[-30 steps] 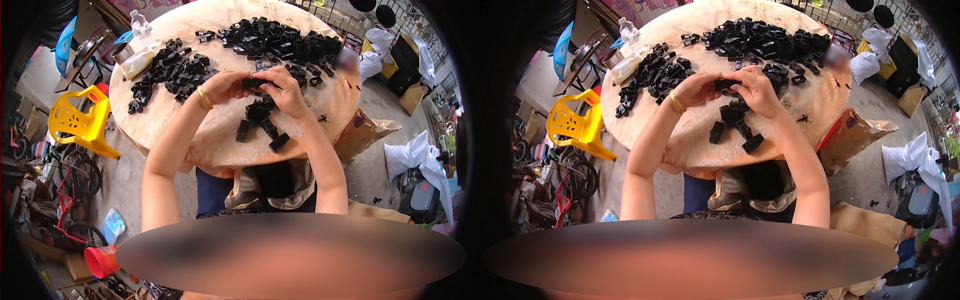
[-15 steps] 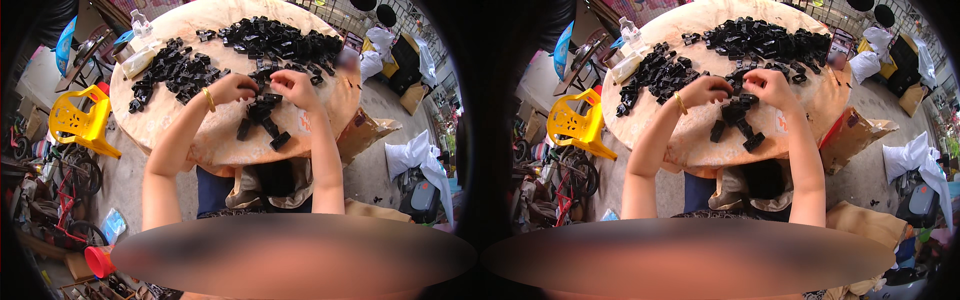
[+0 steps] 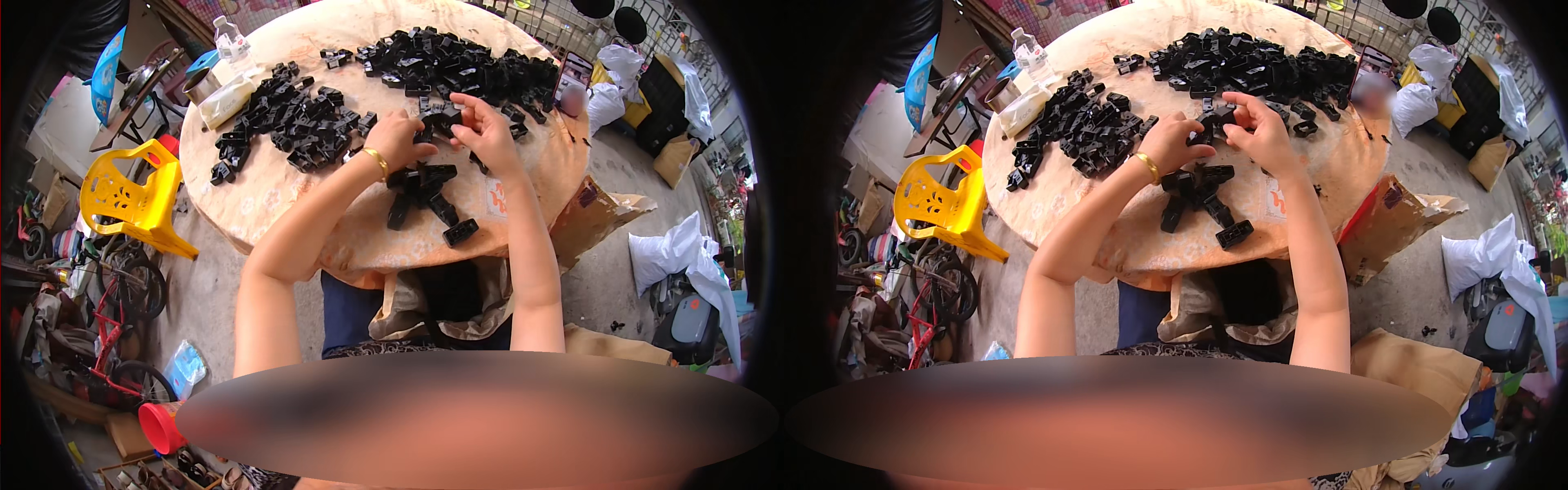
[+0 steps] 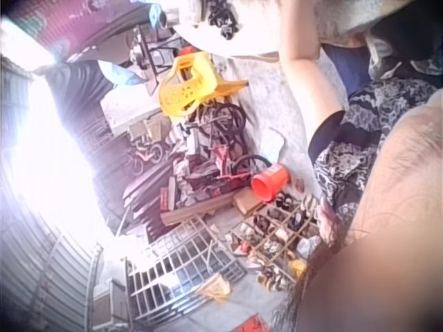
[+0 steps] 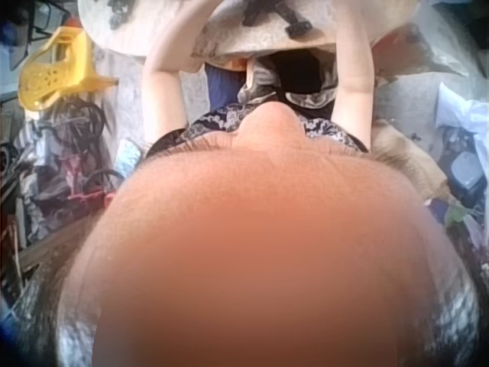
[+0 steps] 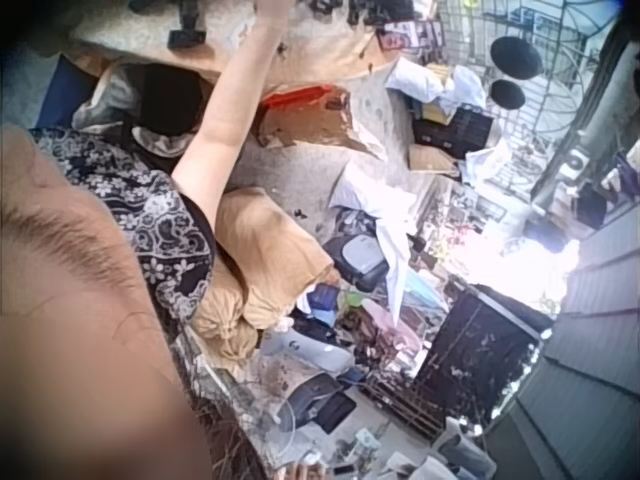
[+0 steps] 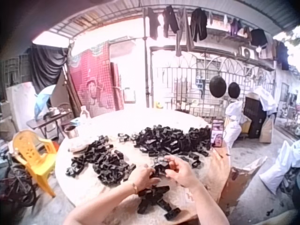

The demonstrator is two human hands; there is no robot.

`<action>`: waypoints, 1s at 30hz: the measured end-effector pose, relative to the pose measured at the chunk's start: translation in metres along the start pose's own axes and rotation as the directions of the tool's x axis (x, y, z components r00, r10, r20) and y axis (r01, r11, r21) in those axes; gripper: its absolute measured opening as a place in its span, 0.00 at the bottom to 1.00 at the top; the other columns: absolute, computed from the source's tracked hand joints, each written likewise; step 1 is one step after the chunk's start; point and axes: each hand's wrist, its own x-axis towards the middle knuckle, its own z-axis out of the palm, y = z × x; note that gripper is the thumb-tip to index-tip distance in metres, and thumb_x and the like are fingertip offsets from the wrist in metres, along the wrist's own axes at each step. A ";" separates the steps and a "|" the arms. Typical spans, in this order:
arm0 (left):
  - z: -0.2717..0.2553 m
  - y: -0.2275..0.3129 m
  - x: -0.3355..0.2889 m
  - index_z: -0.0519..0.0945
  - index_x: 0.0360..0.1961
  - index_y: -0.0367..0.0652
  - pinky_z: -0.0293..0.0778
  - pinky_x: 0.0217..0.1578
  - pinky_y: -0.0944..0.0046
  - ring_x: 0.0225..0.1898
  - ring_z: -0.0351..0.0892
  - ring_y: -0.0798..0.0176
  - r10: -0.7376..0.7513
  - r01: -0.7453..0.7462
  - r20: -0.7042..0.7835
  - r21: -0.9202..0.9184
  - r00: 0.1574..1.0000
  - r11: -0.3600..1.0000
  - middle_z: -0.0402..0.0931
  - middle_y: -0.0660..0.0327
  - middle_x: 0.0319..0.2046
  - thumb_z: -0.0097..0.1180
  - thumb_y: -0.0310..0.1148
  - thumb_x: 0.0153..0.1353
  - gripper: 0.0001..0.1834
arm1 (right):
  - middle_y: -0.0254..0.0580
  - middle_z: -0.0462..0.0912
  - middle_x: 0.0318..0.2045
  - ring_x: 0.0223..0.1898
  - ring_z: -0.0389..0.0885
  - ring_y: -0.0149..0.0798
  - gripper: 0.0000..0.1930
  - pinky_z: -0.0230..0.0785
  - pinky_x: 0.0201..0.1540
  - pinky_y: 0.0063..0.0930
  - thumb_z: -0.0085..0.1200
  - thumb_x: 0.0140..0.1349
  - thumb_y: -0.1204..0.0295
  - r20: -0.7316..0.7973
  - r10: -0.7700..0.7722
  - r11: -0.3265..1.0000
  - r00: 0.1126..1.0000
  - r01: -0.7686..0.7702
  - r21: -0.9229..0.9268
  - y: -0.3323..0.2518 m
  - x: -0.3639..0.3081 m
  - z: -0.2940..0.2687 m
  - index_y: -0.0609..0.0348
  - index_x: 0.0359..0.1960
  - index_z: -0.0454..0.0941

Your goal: The person assembles small black plastic components by hand at a table.

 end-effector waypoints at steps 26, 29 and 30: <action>-0.050 -0.001 -0.008 0.76 0.35 0.33 0.67 0.19 0.75 0.19 0.69 0.76 -0.120 0.160 0.106 -0.703 0.987 0.693 0.75 0.65 0.22 0.63 0.27 0.46 0.14 | 0.36 0.78 0.28 0.27 0.75 0.25 0.12 0.69 0.31 0.18 0.57 0.50 0.73 0.009 -0.142 0.962 0.990 0.140 -0.233 0.011 -0.006 0.021 0.66 0.36 0.74; -0.051 -0.002 -0.011 0.77 0.33 0.34 0.67 0.18 0.73 0.18 0.69 0.75 -0.059 0.070 0.039 -0.493 0.998 0.867 0.75 0.64 0.22 0.64 0.27 0.43 0.14 | 0.40 0.77 0.28 0.25 0.77 0.33 0.13 0.70 0.29 0.22 0.57 0.48 0.73 0.067 -0.322 0.790 0.945 0.307 -0.531 0.006 -0.006 0.028 0.64 0.35 0.75; -0.049 -0.002 -0.011 0.78 0.33 0.35 0.68 0.19 0.73 0.17 0.69 0.74 0.017 -0.024 -0.023 -0.384 1.000 0.923 0.76 0.63 0.22 0.65 0.27 0.42 0.15 | 0.42 0.77 0.29 0.25 0.77 0.36 0.13 0.70 0.28 0.24 0.58 0.47 0.73 0.099 -0.385 0.739 0.918 0.371 -0.562 0.005 -0.006 0.030 0.63 0.35 0.75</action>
